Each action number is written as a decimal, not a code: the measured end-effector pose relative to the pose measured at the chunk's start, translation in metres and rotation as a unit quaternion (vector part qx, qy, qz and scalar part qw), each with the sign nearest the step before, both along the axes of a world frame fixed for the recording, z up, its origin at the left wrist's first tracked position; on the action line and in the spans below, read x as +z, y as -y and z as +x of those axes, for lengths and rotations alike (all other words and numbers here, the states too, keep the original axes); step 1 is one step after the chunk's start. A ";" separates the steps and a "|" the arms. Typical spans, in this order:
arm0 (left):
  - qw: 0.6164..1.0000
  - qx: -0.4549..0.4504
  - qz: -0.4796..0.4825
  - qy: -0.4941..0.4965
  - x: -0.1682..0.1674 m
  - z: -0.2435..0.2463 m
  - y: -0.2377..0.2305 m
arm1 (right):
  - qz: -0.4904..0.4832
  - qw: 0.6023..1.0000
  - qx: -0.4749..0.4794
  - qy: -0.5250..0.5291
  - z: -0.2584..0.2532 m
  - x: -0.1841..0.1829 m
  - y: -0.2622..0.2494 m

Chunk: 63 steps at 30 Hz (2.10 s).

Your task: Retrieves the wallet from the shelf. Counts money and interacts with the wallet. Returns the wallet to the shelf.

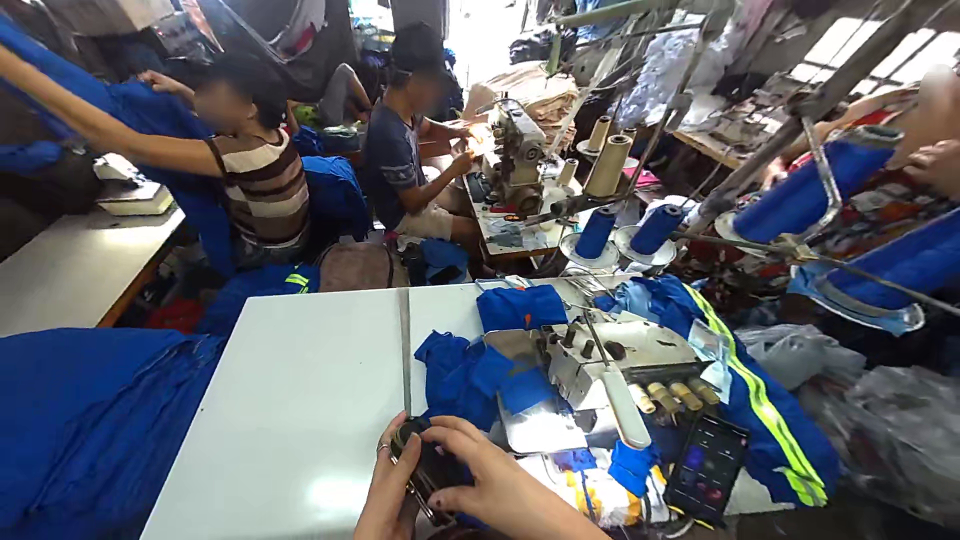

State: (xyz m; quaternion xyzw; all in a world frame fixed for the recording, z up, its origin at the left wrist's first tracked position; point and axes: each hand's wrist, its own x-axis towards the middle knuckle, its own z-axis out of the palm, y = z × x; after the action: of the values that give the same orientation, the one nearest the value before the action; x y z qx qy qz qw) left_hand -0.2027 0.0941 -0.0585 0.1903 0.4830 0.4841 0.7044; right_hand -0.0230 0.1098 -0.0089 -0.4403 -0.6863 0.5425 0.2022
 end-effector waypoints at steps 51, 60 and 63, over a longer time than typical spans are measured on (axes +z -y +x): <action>0.989 0.113 -0.019 -0.088 0.020 -0.013 -0.013 | 0.377 0.889 -0.086 0.245 -0.018 -0.029 -0.008; 0.987 0.144 -0.054 -0.045 0.020 -0.009 -0.012 | 0.437 0.866 -0.084 0.230 -0.019 -0.026 -0.007; 0.986 0.152 -0.068 -0.029 0.019 -0.008 -0.011 | 0.446 0.865 -0.060 0.222 -0.018 -0.022 -0.007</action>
State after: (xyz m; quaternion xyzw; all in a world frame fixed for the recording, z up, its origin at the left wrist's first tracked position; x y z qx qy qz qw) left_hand -0.2110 0.1048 -0.0392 0.0800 0.5587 0.5458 0.6193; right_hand -0.0410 0.1165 -0.0312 -0.4520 -0.8543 0.0535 0.2512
